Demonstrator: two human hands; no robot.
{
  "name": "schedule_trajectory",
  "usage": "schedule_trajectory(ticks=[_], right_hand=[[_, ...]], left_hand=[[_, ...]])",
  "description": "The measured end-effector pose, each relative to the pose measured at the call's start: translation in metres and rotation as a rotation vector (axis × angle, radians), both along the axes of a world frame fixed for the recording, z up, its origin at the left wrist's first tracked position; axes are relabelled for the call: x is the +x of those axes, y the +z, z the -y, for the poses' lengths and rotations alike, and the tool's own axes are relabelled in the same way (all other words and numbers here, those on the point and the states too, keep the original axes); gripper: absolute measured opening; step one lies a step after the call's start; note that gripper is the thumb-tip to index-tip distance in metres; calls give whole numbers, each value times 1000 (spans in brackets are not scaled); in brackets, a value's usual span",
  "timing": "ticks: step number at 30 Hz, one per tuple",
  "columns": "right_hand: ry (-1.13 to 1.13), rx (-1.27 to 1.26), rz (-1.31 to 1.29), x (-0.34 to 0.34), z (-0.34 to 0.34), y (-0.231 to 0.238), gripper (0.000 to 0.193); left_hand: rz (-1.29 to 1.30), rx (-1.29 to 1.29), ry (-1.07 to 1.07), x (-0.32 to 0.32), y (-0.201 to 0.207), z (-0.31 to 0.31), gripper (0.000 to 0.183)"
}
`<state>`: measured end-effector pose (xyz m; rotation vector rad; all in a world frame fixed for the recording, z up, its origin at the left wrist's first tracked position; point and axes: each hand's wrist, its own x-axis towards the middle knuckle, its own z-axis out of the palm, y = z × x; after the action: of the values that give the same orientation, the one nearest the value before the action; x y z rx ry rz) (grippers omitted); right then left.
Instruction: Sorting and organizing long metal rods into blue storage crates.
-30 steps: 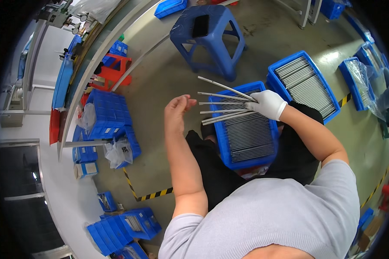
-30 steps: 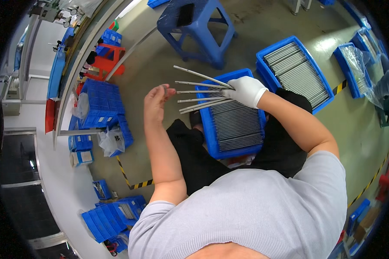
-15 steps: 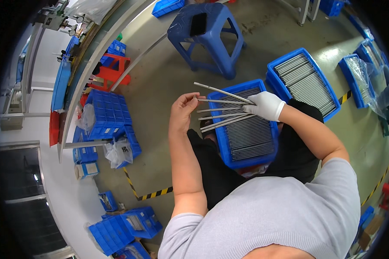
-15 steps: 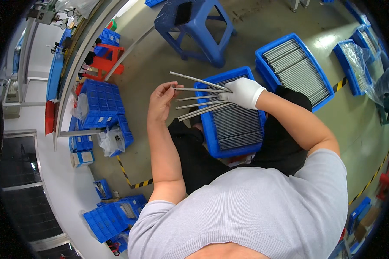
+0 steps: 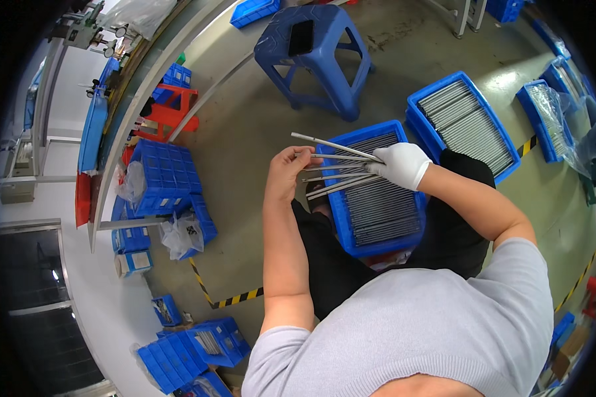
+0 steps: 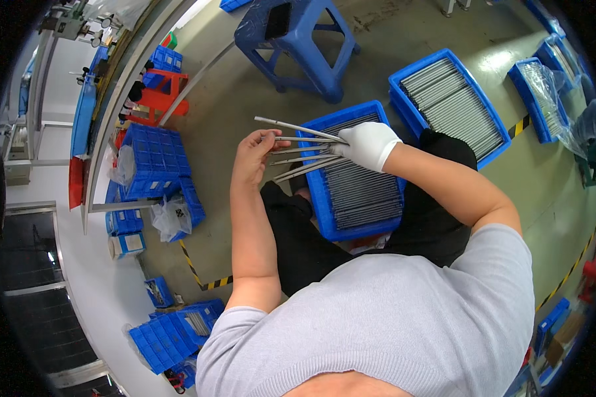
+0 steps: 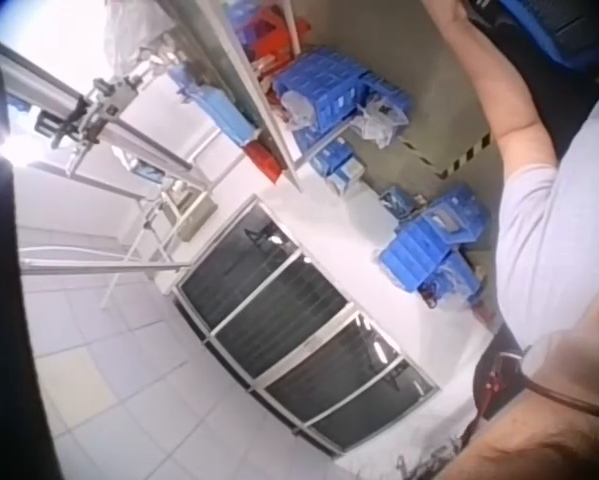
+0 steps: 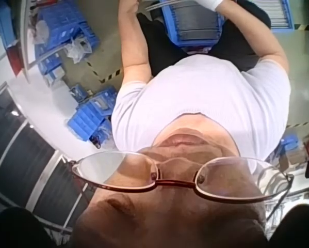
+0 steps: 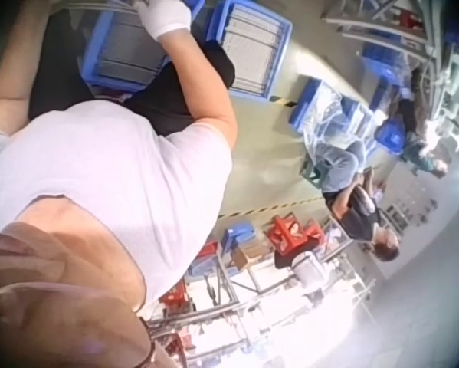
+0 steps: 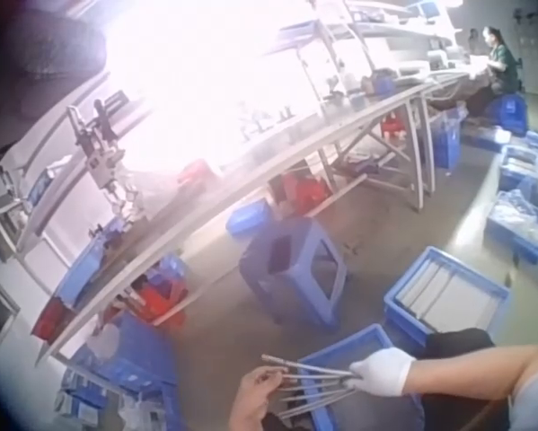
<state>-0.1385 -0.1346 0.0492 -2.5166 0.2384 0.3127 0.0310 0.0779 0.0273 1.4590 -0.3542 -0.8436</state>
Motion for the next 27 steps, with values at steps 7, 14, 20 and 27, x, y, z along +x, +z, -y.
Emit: schedule_trajectory(ticks=[7,14,20,27], right_hand=[[-210,705,-292,0,1,-5,40],[-166,606,-310,0,6,-8,38],[-48,530,-327,-3,0,-7,41],[-24,563,-360,-1,3,-5,42]], left_hand=[[161,-83,-24,-1,5,-9,21],[91,-81,249,11,-4,-16,26],[50,-83,92,11,-2,-10,29],[20,-169,48,11,-1,-12,26]])
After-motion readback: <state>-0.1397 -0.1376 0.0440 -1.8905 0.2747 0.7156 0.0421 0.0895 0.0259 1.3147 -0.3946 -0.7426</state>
